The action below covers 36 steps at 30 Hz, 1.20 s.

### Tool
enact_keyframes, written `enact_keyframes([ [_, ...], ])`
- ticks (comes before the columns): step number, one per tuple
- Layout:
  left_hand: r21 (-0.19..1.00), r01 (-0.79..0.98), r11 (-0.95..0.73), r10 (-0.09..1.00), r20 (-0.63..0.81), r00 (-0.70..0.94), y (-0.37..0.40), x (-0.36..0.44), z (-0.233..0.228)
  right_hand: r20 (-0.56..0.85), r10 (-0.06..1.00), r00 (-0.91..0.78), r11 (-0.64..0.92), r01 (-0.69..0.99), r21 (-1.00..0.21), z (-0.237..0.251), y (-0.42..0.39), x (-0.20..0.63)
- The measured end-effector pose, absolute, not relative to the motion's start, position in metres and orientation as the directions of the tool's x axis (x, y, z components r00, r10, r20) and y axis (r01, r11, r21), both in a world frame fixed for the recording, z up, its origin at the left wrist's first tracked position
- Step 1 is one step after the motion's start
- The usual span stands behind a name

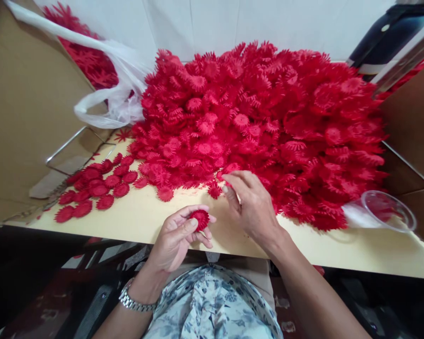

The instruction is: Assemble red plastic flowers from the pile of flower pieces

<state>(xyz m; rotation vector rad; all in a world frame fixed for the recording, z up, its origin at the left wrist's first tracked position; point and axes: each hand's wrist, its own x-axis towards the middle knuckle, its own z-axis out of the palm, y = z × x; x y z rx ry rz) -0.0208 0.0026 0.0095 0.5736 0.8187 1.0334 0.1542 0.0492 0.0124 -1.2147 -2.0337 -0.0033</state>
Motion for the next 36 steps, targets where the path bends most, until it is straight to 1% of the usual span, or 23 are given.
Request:
enact_keyframes([
  [2,0.731,-0.530,0.429,0.901,-0.310,0.302,0.002,-0.021,0.009,0.548,0.775,-0.314,0.582,0.694,-0.425,0.014,0.041,0.150],
  [4,0.740,-0.520,0.426,0.904,-0.325,0.278,0.002,-0.020,0.008,0.514,0.791,-0.333,0.582,0.670,-0.461,0.014,0.034,0.147],
  [8,0.797,-0.446,0.407,0.913,-0.362,0.185,0.000,-0.018,0.005,0.496,0.801,-0.334,0.574,0.662,-0.482,0.007,0.028,0.145],
  [13,0.817,-0.352,0.456,0.890,-0.410,0.201,-0.001,-0.018,0.002,0.504,0.806,-0.310,0.570,0.638,-0.518,0.005,0.020,0.146],
  [17,0.863,-0.233,0.448,0.893,-0.422,0.155,0.001,-0.017,0.003,0.453,0.839,-0.300,0.541,0.543,-0.642,0.014,0.013,0.141],
  [19,0.889,-0.165,0.427,0.903,-0.410,0.130,0.003,-0.016,0.004,0.416,0.845,-0.337,0.535,0.507,-0.676,0.019,0.011,0.137],
  [23,0.917,-0.095,0.388,0.917,-0.373,0.144,0.005,-0.015,0.004,0.358,0.829,-0.429,0.549,0.505,-0.666,0.022,0.012,0.131],
  [26,0.932,-0.060,0.358,0.910,-0.333,0.247,0.004,-0.016,0.002,0.419,0.798,-0.432,0.602,0.539,-0.590,0.018,0.014,0.131],
  [28,0.934,-0.083,0.347,0.905,-0.311,0.289,0.005,-0.015,0.001,0.491,0.784,-0.381,0.614,0.591,-0.522,0.014,0.016,0.130],
  [29,0.930,-0.109,0.351,0.906,-0.308,0.291,0.005,-0.014,0.001,0.516,0.788,-0.337,0.598,0.620,-0.508,0.013,0.017,0.129],
  [31,0.916,-0.174,0.360,0.914,-0.310,0.261,0.006,-0.013,0.003,0.533,0.809,-0.247,0.544,0.657,-0.522,0.012,0.020,0.126],
  [33,0.904,-0.213,0.370,0.920,-0.324,0.221,0.006,-0.014,0.004,0.530,0.825,-0.194,0.504,0.675,-0.538,0.013,0.025,0.124],
  [36,0.887,-0.251,0.388,0.920,-0.357,0.159,0.006,-0.017,0.006,0.567,0.817,-0.104,0.441,0.747,-0.497,0.014,0.041,0.129],
])
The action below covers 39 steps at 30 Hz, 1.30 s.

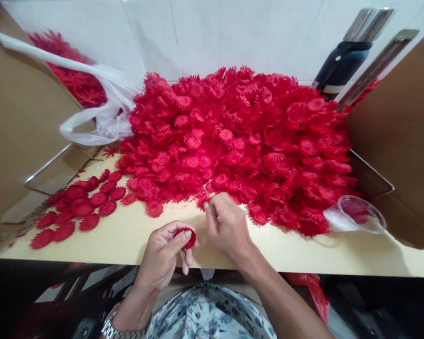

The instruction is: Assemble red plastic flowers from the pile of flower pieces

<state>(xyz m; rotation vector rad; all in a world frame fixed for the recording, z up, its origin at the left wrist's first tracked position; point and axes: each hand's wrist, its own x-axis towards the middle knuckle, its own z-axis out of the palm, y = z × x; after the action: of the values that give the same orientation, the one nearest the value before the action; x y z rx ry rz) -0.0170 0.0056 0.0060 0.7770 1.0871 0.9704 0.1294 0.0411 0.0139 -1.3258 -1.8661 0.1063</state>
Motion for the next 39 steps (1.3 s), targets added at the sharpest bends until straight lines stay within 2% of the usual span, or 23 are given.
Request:
enact_keyframes([
  [2,0.872,-0.283,0.399,0.917,-0.376,0.135,0.006,-0.019,0.006,0.554,0.825,-0.112,0.387,0.826,-0.410,0.012,0.054,0.137],
  [4,0.866,-0.305,0.396,0.918,-0.380,0.114,0.007,-0.020,0.006,0.496,0.848,-0.187,0.363,0.887,-0.286,0.010,0.063,0.144],
  [6,0.864,-0.315,0.393,0.919,-0.385,0.091,0.009,-0.021,0.007,0.487,0.846,-0.218,0.367,0.900,-0.235,0.009,0.066,0.149],
  [7,0.863,-0.315,0.395,0.917,-0.390,0.081,0.011,-0.020,0.007,0.507,0.836,-0.207,0.382,0.885,-0.268,0.010,0.064,0.149],
  [9,0.867,-0.298,0.399,0.915,-0.396,0.074,0.013,-0.019,0.007,0.503,0.842,-0.197,0.440,0.789,-0.428,0.014,0.056,0.146],
  [11,0.884,-0.265,0.385,0.921,-0.384,0.058,0.014,-0.017,0.006,0.413,0.875,-0.253,0.471,0.641,-0.606,0.021,0.045,0.141],
  [13,0.902,-0.238,0.360,0.931,-0.363,0.034,0.014,-0.014,0.005,0.321,0.888,-0.329,0.456,0.542,-0.706,0.027,0.035,0.134],
  [19,0.929,-0.195,0.315,0.949,-0.303,0.086,0.012,-0.014,0.001,0.210,0.881,-0.425,0.413,0.472,-0.779,0.027,0.025,0.123],
  [22,0.952,-0.112,0.285,0.946,-0.260,0.193,0.009,-0.018,0.001,0.195,0.903,-0.383,0.373,0.471,-0.799,0.024,0.023,0.123],
  [25,0.944,-0.132,0.301,0.925,-0.256,0.280,0.006,-0.019,0.003,0.241,0.927,-0.288,0.363,0.524,-0.770,0.021,0.027,0.124],
  [27,0.923,-0.200,0.330,0.930,-0.281,0.238,0.005,-0.018,0.004,0.288,0.941,-0.177,0.336,0.588,-0.736,0.017,0.035,0.127],
  [29,0.899,-0.266,0.347,0.935,-0.310,0.169,0.005,-0.017,0.006,0.364,0.928,-0.077,0.313,0.693,-0.650,0.013,0.047,0.133],
  [31,0.877,-0.325,0.355,0.935,-0.331,0.128,0.006,-0.016,0.006,0.433,0.898,-0.086,0.317,0.808,-0.497,0.008,0.058,0.140],
  [33,0.856,-0.376,0.355,0.934,-0.346,0.094,0.009,-0.016,0.007,0.470,0.866,-0.168,0.357,0.867,-0.347,0.005,0.065,0.146],
  [35,0.846,-0.403,0.351,0.932,-0.356,0.065,0.011,-0.016,0.006,0.510,0.836,-0.203,0.397,0.865,-0.306,0.007,0.064,0.147],
  [37,0.844,-0.404,0.352,0.930,-0.364,0.050,0.012,-0.017,0.005,0.488,0.846,-0.215,0.442,0.795,-0.415,0.011,0.057,0.144],
  [39,0.848,-0.384,0.365,0.925,-0.377,0.047,0.011,-0.017,0.004,0.387,0.887,-0.253,0.452,0.654,-0.607,0.017,0.046,0.138],
])
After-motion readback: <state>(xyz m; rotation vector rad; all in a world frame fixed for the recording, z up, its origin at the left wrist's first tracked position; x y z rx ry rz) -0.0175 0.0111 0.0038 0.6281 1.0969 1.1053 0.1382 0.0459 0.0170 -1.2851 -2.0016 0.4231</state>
